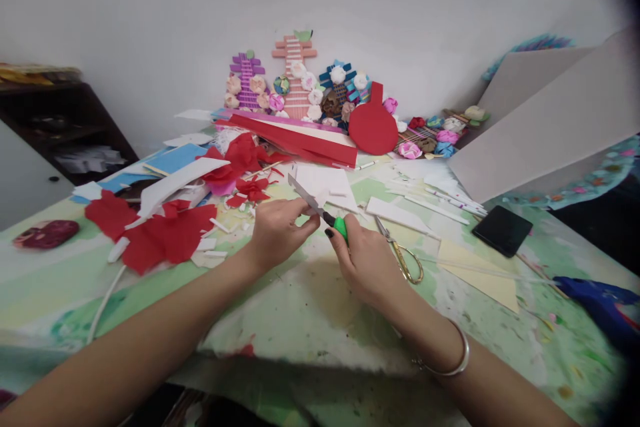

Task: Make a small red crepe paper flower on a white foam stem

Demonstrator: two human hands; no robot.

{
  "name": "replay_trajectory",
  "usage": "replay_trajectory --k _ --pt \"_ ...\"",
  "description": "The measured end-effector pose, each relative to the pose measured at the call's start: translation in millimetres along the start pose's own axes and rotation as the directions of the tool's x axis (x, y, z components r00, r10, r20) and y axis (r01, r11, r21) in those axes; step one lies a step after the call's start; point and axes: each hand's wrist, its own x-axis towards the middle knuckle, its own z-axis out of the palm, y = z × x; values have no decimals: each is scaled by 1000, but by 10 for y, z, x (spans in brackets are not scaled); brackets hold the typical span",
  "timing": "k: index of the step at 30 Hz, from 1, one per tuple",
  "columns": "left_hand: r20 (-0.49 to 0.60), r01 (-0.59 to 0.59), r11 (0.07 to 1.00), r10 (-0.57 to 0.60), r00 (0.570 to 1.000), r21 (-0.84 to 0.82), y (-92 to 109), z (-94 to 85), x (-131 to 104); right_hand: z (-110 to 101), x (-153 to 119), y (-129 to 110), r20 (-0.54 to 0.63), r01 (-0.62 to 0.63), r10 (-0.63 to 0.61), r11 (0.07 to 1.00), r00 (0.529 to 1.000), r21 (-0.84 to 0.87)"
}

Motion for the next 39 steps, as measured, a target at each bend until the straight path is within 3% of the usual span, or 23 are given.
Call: replay_trajectory --k 7,13,24,31,39 --pt "-46 3 998 -6 999 -64 -7 -24 6 -8 10 19 -3 -8 8 1000 1000 -29" --pt "-62 74 993 -79 995 -90 -49 -85 71 -1 31 108 0 -40 40 998 999 -49" --pt "-24 -24 991 21 999 -131 -31 -32 14 -2 -5 80 -19 -2 2 1000 1000 -14" --pt "-47 -6 988 -1 999 -152 -20 -58 33 8 30 142 3 -12 12 1000 1000 -18" --pt "9 161 978 -161 987 -132 -99 -140 93 47 46 210 8 -32 32 999 999 -3"
